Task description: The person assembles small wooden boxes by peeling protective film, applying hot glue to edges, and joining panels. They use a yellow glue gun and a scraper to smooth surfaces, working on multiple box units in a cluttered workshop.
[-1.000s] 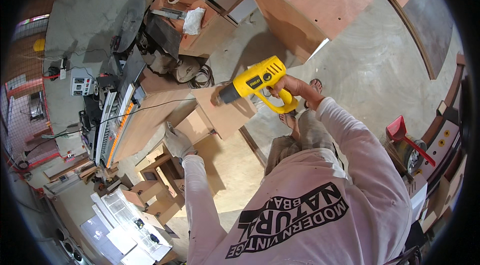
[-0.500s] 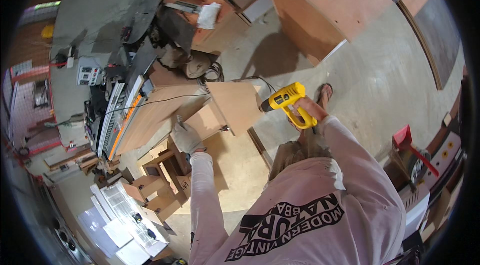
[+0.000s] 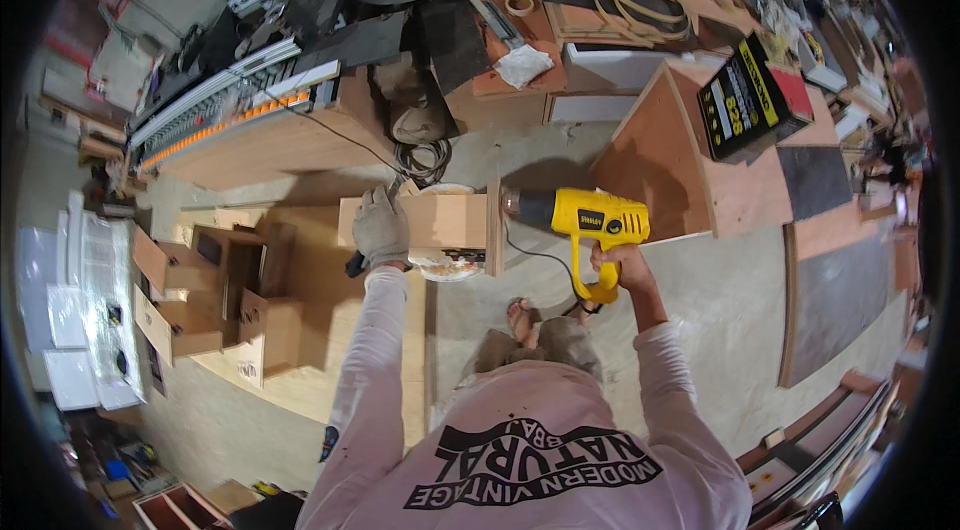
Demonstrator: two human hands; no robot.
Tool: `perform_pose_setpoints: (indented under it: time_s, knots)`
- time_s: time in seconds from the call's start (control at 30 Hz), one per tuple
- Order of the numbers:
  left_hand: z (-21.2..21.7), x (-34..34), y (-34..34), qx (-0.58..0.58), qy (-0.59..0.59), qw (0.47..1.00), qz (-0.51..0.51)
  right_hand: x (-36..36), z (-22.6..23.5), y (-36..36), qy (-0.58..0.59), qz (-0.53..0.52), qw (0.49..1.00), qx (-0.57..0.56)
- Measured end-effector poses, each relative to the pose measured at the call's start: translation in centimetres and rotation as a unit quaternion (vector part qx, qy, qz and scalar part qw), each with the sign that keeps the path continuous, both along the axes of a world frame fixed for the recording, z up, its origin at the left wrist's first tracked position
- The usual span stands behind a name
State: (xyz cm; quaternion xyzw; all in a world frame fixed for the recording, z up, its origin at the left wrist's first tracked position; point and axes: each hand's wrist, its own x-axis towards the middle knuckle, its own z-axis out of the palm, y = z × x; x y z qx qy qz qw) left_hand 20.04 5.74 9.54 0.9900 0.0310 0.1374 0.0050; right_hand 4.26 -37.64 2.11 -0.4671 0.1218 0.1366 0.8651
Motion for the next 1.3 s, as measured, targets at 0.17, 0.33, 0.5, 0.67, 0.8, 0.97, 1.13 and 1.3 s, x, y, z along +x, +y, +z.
perform_pose_setpoints:
  time_s: [0.17,0.33,0.5,0.67,0.8,0.97,1.13,1.3]
  knots:
    - [-0.4,0.2,0.1,-0.015,0.011,1.0,0.008,2.7,-1.4,-2.2,0.034,0.003,0.999,0.014]
    - [-0.3,0.2,0.6,-0.028,0.029,0.999,0.014,-4.0,-0.3,-3.7,0.04,0.146,0.988,-0.034]
    - [-0.3,-0.3,0.5,-0.022,0.023,0.999,0.016,-5.6,-1.8,-2.1,0.082,0.125,0.987,0.049]
    - [0.1,0.1,0.6,-0.035,0.034,0.999,0.012,0.2,-2.5,-1.4,0.078,0.006,0.995,0.065]
    - [0.2,0.2,0.5,-0.041,0.051,0.998,0.023,2.5,-1.9,-2.8,0.035,0.048,0.994,0.097]
    - [0.1,0.4,0.5,-0.034,0.04,0.998,0.026,0.9,-1.6,-5.0,-0.012,0.152,0.985,0.081]
    - [0.1,0.3,0.5,-0.016,0.045,0.998,0.036,0.2,-0.5,-5.3,0.014,0.143,0.989,0.03]
    - [0.4,0.1,0.4,-0.053,0.041,0.997,0.035,4.4,-0.1,-3.9,0.034,0.058,0.993,0.095]
